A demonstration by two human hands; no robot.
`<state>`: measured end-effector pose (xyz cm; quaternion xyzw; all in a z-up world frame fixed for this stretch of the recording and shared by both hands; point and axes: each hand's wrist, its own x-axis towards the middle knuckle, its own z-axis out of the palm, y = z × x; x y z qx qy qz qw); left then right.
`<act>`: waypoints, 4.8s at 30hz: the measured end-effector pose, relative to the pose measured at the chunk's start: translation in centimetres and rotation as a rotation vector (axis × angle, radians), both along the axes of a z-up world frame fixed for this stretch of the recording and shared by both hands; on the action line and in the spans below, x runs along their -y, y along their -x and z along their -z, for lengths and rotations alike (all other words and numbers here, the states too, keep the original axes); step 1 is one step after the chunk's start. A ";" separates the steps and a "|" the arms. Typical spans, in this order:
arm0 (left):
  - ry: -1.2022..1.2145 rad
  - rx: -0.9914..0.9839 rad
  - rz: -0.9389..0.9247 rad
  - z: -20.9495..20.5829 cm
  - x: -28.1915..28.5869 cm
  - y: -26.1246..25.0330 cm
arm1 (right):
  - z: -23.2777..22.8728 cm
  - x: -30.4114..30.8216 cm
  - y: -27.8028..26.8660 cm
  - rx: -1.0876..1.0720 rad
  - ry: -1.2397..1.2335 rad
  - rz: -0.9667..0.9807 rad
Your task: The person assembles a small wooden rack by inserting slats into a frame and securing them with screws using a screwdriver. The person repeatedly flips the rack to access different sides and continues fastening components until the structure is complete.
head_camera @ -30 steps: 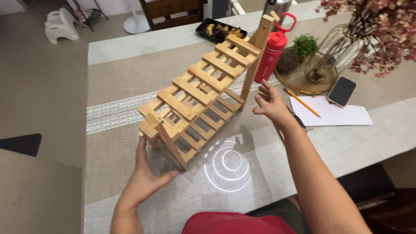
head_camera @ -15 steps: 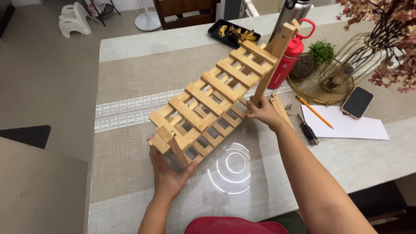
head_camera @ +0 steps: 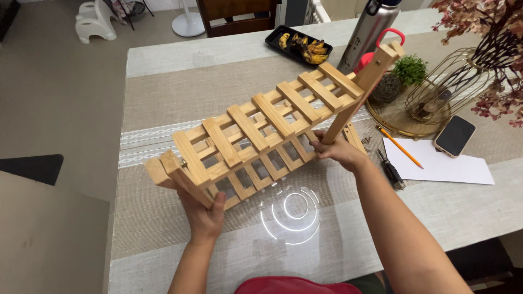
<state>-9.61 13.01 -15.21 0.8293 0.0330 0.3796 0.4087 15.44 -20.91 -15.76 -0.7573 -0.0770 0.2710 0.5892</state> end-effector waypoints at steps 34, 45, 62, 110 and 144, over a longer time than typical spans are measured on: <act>0.329 -0.945 -0.177 -0.8 0.6 1.6 | -2.6 6.0 17.1 0.158 0.579 0.136; 0.259 -1.091 -0.142 1.0 1.1 2.3 | -1.6 6.1 18.5 0.202 0.730 0.159; 0.323 -0.763 -0.161 0.3 2.9 4.1 | -3.0 5.1 19.8 -0.009 0.576 0.238; -0.592 -0.745 0.198 0.2 10.3 -2.4 | -2.6 -3.4 17.4 0.722 0.910 0.109; -0.595 -0.941 0.246 -0.5 10.7 -2.5 | 1.9 8.1 11.0 0.300 1.079 0.322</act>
